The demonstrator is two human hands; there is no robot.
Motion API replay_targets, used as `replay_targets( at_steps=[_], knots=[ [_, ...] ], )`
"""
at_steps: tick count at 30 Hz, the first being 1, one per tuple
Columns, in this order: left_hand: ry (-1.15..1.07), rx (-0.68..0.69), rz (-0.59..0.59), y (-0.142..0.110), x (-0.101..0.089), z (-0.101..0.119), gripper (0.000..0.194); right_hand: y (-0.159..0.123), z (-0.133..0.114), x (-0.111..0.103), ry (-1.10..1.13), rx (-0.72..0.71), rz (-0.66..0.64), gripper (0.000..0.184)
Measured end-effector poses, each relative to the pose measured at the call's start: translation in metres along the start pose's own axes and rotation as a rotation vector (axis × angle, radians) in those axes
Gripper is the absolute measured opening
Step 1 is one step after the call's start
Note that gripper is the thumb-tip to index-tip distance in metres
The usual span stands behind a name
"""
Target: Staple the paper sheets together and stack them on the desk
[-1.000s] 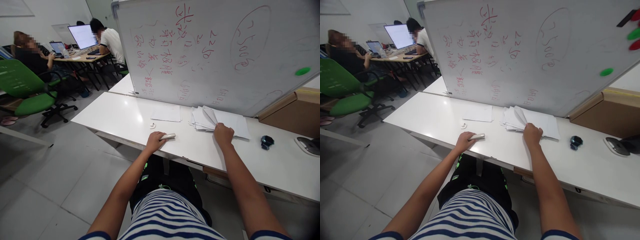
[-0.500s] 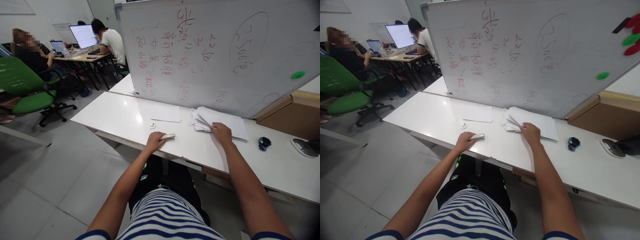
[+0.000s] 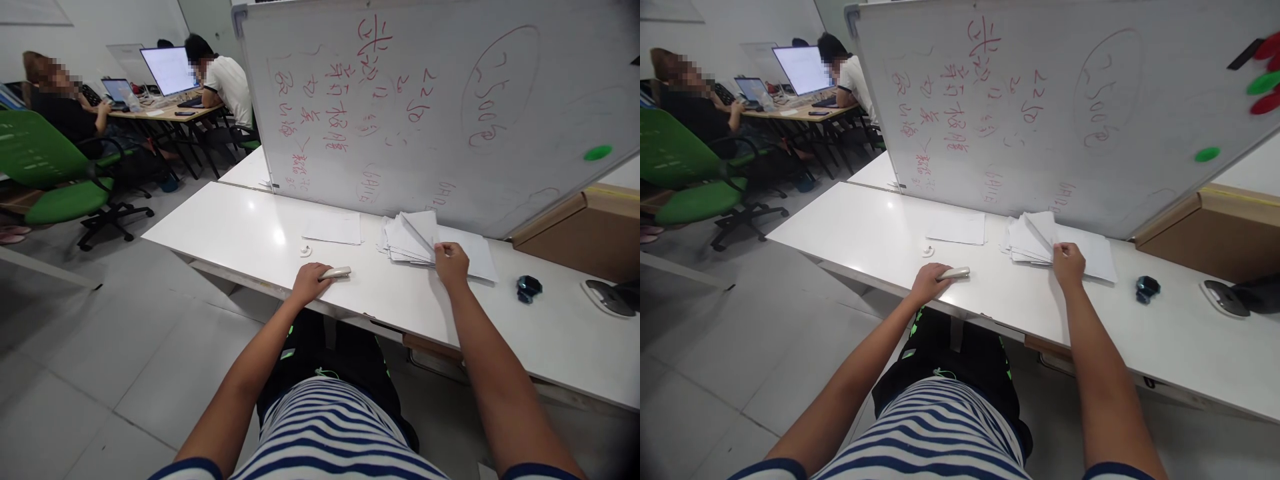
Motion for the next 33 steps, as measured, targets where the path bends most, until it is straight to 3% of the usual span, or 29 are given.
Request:
replay_targets(
  at_steps=[3,12,19,23,25,29,33],
  knots=[
    [0.006,0.0,-0.001,0.0,0.0,0.0,0.029,0.008,-0.002,-0.018,-0.059,0.058,0.146,0.023],
    [0.008,0.011,0.002,-0.001,0.001,-0.002,0.028,0.005,-0.056,-0.09,-0.166,-0.167,0.518,0.028],
    [0.137,-0.145,0.27,-0.004,-0.006,-0.013,0.023,-0.024,-0.081,-0.136,-0.042,-0.268,0.678,0.031],
    [0.13,-0.147,0.307,-0.007,-0.008,-0.012,0.047,-0.04,-0.091,-0.166,0.02,-0.286,0.737,0.031],
    [0.121,-0.081,0.286,-0.01,-0.011,-0.003,0.062,-0.048,-0.096,-0.181,0.046,-0.3,0.764,0.031],
    [0.03,0.055,0.21,-0.021,-0.013,0.035,0.057,-0.064,-0.099,-0.2,0.093,-0.325,0.774,0.033],
    [-0.365,0.101,0.124,-0.019,-0.003,0.089,0.088,-0.095,-0.107,-0.197,0.057,-0.348,0.781,0.026]
  ],
)
Point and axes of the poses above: each hand's wrist, its own y-axis towards the middle knuckle, its own x-axis out of the palm, z = x × y, the point moved 6 cm from there along y, towards the middle knuckle, and after that the axes turned 10 degrees about -y, right-handed, at the moved point
